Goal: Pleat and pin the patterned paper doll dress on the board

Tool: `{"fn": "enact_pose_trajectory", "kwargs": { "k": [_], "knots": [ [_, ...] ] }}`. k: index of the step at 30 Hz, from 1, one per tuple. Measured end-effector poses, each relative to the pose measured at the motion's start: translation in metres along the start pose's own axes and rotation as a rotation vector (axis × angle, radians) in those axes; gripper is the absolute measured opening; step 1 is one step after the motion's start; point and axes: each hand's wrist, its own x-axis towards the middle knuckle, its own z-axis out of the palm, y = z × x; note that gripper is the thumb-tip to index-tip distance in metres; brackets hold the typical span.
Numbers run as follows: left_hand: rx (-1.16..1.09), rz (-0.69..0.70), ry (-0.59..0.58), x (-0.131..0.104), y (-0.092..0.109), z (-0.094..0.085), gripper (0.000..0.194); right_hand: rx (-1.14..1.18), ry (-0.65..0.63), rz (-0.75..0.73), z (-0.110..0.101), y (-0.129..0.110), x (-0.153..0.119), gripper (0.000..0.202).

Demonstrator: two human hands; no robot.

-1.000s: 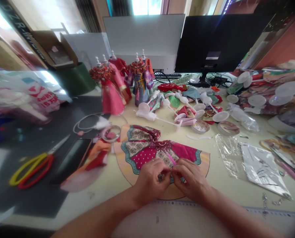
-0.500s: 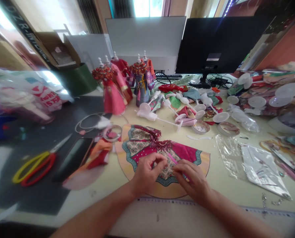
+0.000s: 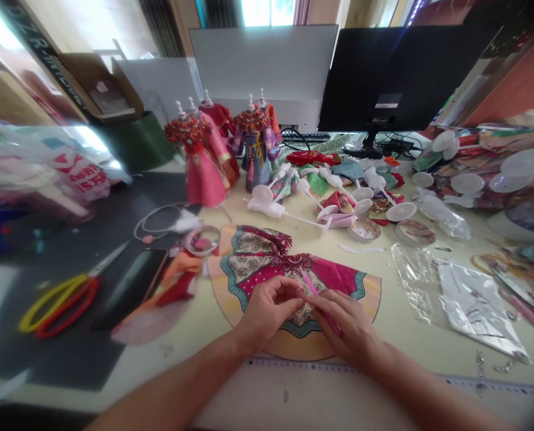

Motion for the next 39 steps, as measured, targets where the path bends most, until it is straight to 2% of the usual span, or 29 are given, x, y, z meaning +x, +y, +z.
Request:
{"fn": "enact_pose_trajectory", "kwargs": {
  "k": [4,14,33,39],
  "knots": [
    [-0.082,-0.046,0.014,0.002,-0.001,-0.001,0.025,-0.113,-0.025,-0.083,-0.001,0.0,0.002,0.036],
    [-0.147,-0.052,0.016,0.002,0.001,-0.001,0.025,-0.194,-0.02,-0.173,-0.003,-0.004,0.006,0.031],
    [-0.142,-0.039,0.046,0.005,0.001,-0.005,0.028,-0.156,-0.02,-0.065,-0.002,0.002,0.002,0.029],
    [-0.122,-0.03,0.095,0.006,0.002,-0.007,0.031,-0.089,0.071,-0.083,-0.012,0.002,0.002,0.035]
  ]
}}
